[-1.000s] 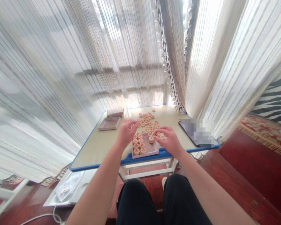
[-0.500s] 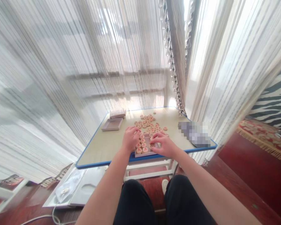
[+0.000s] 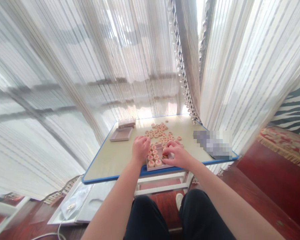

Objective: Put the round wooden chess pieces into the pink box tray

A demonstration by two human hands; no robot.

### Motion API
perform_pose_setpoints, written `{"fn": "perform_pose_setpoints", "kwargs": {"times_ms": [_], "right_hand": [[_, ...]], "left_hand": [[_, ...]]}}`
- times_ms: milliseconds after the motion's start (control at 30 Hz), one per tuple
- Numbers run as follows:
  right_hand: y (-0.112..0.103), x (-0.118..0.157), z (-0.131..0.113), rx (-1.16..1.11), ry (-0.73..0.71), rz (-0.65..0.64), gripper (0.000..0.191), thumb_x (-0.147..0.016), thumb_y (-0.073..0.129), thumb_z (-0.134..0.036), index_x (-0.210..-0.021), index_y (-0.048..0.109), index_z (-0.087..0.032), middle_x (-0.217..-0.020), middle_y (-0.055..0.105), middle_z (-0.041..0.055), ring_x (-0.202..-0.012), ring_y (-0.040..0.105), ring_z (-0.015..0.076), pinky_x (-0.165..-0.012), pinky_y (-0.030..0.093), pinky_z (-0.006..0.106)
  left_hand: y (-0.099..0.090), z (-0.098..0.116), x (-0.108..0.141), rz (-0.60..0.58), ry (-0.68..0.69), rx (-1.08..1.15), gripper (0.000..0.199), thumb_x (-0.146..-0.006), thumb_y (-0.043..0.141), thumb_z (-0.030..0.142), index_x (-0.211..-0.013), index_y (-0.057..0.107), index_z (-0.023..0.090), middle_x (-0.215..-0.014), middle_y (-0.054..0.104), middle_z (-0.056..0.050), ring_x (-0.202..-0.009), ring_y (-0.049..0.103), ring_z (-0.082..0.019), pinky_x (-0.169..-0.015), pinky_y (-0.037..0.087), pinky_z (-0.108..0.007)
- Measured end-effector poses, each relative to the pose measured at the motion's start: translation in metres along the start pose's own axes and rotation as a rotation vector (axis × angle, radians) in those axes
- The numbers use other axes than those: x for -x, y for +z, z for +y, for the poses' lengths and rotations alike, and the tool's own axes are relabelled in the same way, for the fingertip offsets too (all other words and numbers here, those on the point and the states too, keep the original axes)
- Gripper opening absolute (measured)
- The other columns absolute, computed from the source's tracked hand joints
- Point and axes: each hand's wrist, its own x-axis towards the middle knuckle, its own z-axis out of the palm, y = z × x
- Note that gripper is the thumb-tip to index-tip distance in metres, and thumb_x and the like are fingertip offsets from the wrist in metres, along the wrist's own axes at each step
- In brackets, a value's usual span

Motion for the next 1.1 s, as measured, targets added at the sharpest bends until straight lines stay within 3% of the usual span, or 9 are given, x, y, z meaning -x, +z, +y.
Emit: {"fn": "perform_pose_setpoints", "kwargs": {"times_ms": [633,1100], "right_hand": [[-0.0005,-0.0010,0.0095,-0.128,-0.053,-0.106,0.010,-0.073,0.067,-0.029,-0.080,0.072,-0.026,-0.090,0.052,0.0035,-0.091,0.047,0.0191,-0.091,0.035,0.038],[-0.0023,0.0015,0.0049,-0.062,-0.063,-0.027,0.007,-0.073,0.063,-0.020,-0.076,0.068,-0.022,-0.092,0.055,0.0041,-0.092,0.047,0.0194,-0.090,0.036,0.037]], "left_hand": [[0.0056,0.0001,-0.0013,0.042,0.041,-0.078,0.032,-0.081,0.046,0.028,-0.051,0.054,0.019,-0.058,0.058,-0.003,-0.066,0.050,-0.017,-0.070,0.040,-0.029],[0.0070,0.0005,-0.0021,-0.025,0.027,-0.100,0.036,-0.081,0.046,0.028,-0.047,0.052,0.018,-0.054,0.055,-0.001,-0.062,0.049,-0.014,-0.070,0.038,-0.028]]}}
